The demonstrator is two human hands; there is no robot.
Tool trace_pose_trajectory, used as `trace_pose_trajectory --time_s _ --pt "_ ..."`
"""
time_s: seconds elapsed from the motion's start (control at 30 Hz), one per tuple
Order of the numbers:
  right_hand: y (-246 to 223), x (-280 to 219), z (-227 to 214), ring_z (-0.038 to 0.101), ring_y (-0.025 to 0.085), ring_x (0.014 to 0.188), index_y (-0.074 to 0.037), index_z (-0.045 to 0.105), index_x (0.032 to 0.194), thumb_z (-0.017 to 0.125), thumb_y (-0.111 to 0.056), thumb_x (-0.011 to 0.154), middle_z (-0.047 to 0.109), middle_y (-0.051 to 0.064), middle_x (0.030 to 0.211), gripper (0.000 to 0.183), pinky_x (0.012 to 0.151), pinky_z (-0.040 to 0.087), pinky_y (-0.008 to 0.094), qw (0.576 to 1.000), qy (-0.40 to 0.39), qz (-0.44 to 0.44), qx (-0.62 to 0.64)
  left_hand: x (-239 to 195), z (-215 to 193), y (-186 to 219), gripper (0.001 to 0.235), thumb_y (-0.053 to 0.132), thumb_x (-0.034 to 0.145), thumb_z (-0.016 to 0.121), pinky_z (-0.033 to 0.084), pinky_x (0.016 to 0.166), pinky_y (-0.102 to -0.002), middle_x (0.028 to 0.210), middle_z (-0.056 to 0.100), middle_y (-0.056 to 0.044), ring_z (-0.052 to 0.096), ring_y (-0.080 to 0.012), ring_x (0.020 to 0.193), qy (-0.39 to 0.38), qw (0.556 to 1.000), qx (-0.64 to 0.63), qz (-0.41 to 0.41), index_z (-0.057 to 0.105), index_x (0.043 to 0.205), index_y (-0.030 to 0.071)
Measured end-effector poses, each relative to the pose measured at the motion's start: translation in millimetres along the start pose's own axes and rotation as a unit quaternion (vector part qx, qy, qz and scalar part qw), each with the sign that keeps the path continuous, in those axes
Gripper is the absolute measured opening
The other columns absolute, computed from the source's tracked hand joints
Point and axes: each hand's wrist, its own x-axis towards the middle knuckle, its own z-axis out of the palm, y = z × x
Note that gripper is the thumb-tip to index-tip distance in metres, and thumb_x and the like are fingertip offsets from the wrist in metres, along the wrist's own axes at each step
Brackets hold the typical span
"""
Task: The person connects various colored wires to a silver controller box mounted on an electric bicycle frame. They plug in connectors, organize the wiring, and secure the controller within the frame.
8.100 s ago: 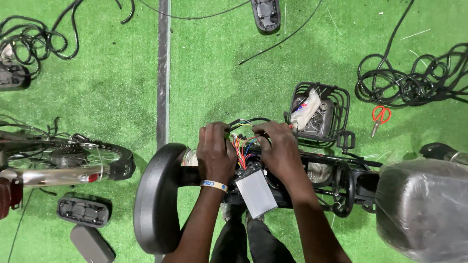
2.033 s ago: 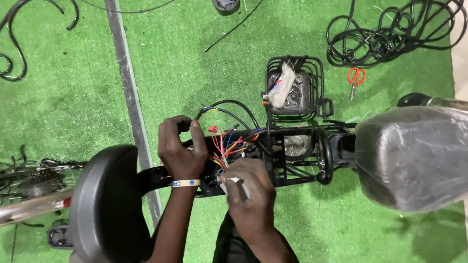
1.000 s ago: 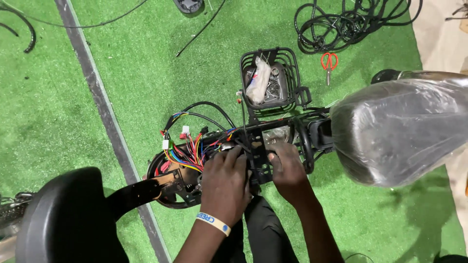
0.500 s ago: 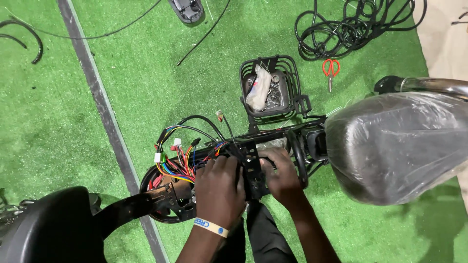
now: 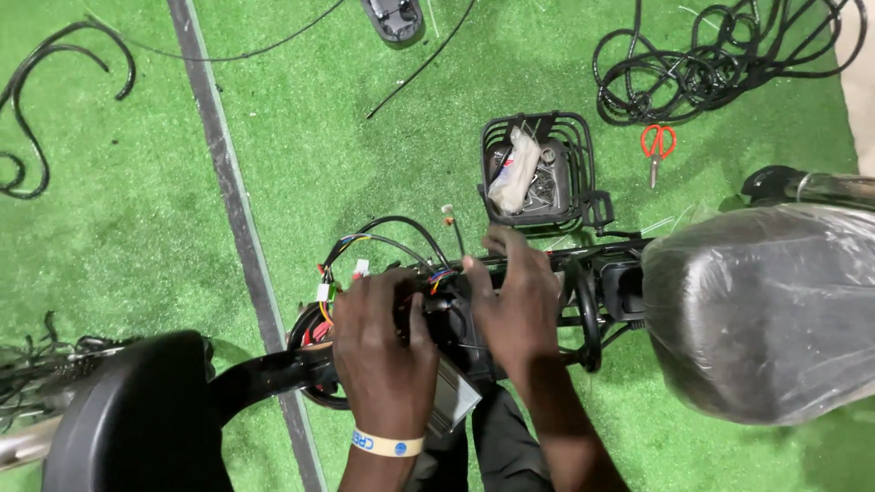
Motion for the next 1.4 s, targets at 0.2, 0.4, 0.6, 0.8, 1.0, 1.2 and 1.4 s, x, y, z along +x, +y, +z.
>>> trace_pose_trajectory --time_s 0.2,0.4,0.6,0.8,1.0,1.2,1.4 --pt "10 59 33 0.069 0.022 0.102 -0.011 0.050 0.130 0.074 -0.020 0.076 0.072 0.012 0.106 0.059 0.088 0.051 0.036 0.942 -0.143 0.201 0.229 -20 -12 -25 0.027 0.004 0.076 0.064 0.037 0.079 -0.046 0.101 0.054 -0.014 0.047 -0.0374 0.088 -0.025 0.996 0.041 -0.080 0.057 0.102 0.009" --pt "-37 25 -24 0.049 0.007 0.064 -0.006 0.062 0.110 0.052 -0.038 0.094 0.050 -0.002 0.074 0.037 0.054 0.049 0.020 0.936 -0.095 0.108 0.321 -24 -12 -40 0.025 0.018 0.081 0.066 0.038 0.075 -0.047 0.094 0.056 -0.015 0.048 -0.0362 0.085 -0.012 0.992 0.044 -0.114 0.057 0.101 0.006" --pt "-35 -24 -21 0.033 0.009 0.044 -0.003 0.072 0.097 0.054 -0.017 0.098 0.045 0.005 0.047 0.023 0.045 0.042 0.023 0.954 -0.062 0.037 0.292 3 -9 -47 0.033 0.011 0.076 0.071 0.048 0.068 -0.045 0.088 0.066 -0.014 0.058 -0.0365 0.079 0.036 0.990 0.061 -0.121 0.065 0.107 0.005" --pt "-46 -42 -17 0.043 0.005 0.053 -0.007 0.068 0.085 0.062 -0.023 0.090 0.051 -0.003 0.058 0.018 0.048 0.034 0.022 0.969 -0.059 0.079 0.227 26 28 -70 0.013 0.023 0.083 0.063 0.045 0.053 -0.049 0.085 0.069 -0.010 0.060 -0.0362 0.080 -0.125 0.947 0.261 -0.141 0.063 0.090 0.011" --pt "-53 -41 -19 0.048 0.006 0.057 -0.004 0.066 0.087 0.059 -0.020 0.093 0.054 -0.001 0.062 0.018 0.053 0.037 0.020 0.956 -0.058 0.056 0.283 42 51 -93 0.039 0.043 0.078 0.063 0.045 0.067 -0.045 0.095 0.068 -0.006 0.065 -0.0302 0.090 -0.272 0.887 0.354 -0.117 0.062 0.109 0.020" --pt "-48 -38 -18 0.056 0.006 0.058 0.001 0.066 0.109 0.057 -0.017 0.092 0.070 0.006 0.074 0.026 0.050 0.048 0.018 0.942 -0.048 0.058 0.327 42 -5 -59 0.035 0.022 0.075 0.080 0.048 0.069 -0.051 0.084 0.073 -0.013 0.067 -0.0384 0.078 -0.141 0.971 0.075 -0.176 0.067 0.106 0.017" --pt "-53 -33 -20 0.069 0.014 0.083 0.001 0.067 0.108 0.057 -0.019 0.091 0.074 0.011 0.090 0.028 0.073 0.057 0.024 0.940 -0.079 0.042 0.330 18 -29 -55 0.017 0.016 0.075 0.068 0.049 0.063 -0.028 0.074 0.073 0.000 0.066 -0.0121 0.066 -0.089 0.966 -0.176 -0.166 0.070 0.092 0.016"
